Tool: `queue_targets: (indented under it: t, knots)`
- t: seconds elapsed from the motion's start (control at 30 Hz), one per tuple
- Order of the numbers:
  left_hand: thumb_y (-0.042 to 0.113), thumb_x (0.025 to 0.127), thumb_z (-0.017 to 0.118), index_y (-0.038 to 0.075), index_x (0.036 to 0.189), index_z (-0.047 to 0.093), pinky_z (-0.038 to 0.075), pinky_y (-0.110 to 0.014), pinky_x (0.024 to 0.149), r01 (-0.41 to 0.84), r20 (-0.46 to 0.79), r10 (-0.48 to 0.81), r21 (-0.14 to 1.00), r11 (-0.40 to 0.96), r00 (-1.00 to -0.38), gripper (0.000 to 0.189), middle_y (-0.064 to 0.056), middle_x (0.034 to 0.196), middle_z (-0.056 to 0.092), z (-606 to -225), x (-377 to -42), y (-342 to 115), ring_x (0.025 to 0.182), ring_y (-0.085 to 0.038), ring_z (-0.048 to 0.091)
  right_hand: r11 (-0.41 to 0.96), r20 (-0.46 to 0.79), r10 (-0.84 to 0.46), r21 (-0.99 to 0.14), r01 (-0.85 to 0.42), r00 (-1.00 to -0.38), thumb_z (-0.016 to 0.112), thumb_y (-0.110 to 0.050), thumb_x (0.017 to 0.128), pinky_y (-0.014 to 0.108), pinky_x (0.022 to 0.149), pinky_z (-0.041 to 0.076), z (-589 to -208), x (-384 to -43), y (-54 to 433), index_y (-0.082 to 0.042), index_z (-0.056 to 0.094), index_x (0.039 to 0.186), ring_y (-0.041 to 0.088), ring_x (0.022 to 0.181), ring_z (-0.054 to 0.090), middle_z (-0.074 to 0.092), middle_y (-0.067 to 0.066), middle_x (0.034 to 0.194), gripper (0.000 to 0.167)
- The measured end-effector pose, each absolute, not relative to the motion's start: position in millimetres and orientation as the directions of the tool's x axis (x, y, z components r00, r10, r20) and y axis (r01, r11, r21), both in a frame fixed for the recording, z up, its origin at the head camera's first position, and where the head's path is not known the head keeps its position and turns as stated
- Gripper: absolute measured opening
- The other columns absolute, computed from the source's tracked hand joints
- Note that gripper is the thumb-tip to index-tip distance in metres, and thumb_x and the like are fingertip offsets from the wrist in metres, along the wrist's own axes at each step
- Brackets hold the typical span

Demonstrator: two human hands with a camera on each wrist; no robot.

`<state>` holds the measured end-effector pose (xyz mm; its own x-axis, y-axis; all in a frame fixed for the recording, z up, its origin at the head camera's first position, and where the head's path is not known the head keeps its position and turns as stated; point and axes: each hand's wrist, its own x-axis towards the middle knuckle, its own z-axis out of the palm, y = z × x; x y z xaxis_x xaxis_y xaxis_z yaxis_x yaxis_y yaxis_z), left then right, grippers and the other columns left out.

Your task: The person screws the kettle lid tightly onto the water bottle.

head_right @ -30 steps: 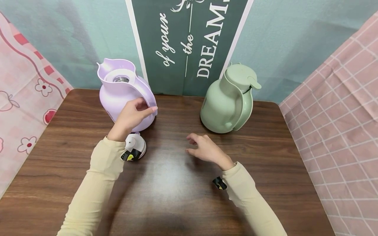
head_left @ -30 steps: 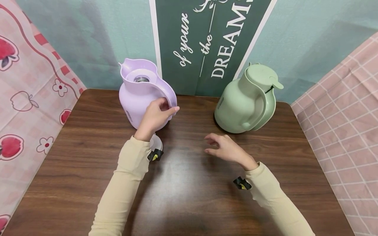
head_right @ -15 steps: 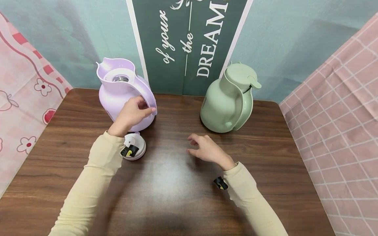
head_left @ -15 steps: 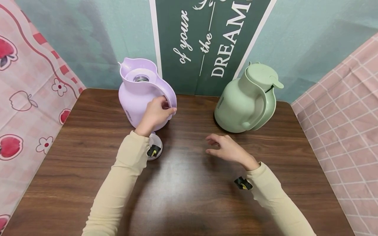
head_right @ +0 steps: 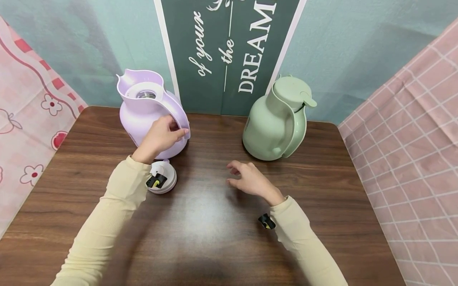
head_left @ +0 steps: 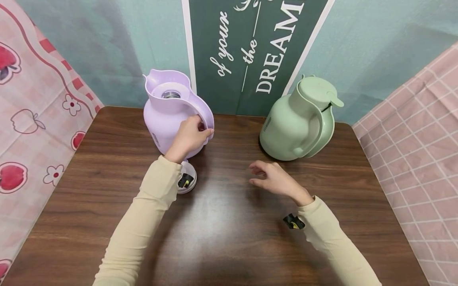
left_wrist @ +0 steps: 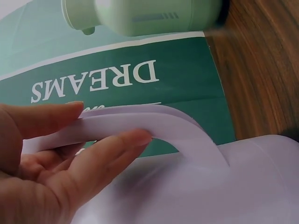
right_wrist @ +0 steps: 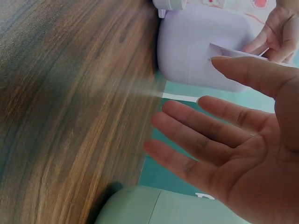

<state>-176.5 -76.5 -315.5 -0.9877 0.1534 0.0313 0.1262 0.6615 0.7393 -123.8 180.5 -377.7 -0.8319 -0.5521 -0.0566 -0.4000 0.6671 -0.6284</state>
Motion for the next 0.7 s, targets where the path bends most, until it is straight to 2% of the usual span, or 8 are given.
queue_targets:
  t: [0.7]
  knots:
    - [0.008, 0.082, 0.061, -0.004, 0.091, 0.059, 0.040, -0.036, 0.072, 0.157, 0.043, 0.186, 0.738, 0.657, -0.982, 0.016, -0.017, 0.083, 0.062, -316.7, -176.9, -77.1, 0.081, -0.028, 0.053, 0.677, -0.059, -0.558, -0.609, -0.414, -0.827, 0.067, -0.013, 0.082, 0.040, 0.080, 0.048, -377.8, -125.6, 184.5, 0.001, 0.059, 0.110, 0.027, 0.093, 0.062, 0.064, 0.018, 0.101, 0.032]
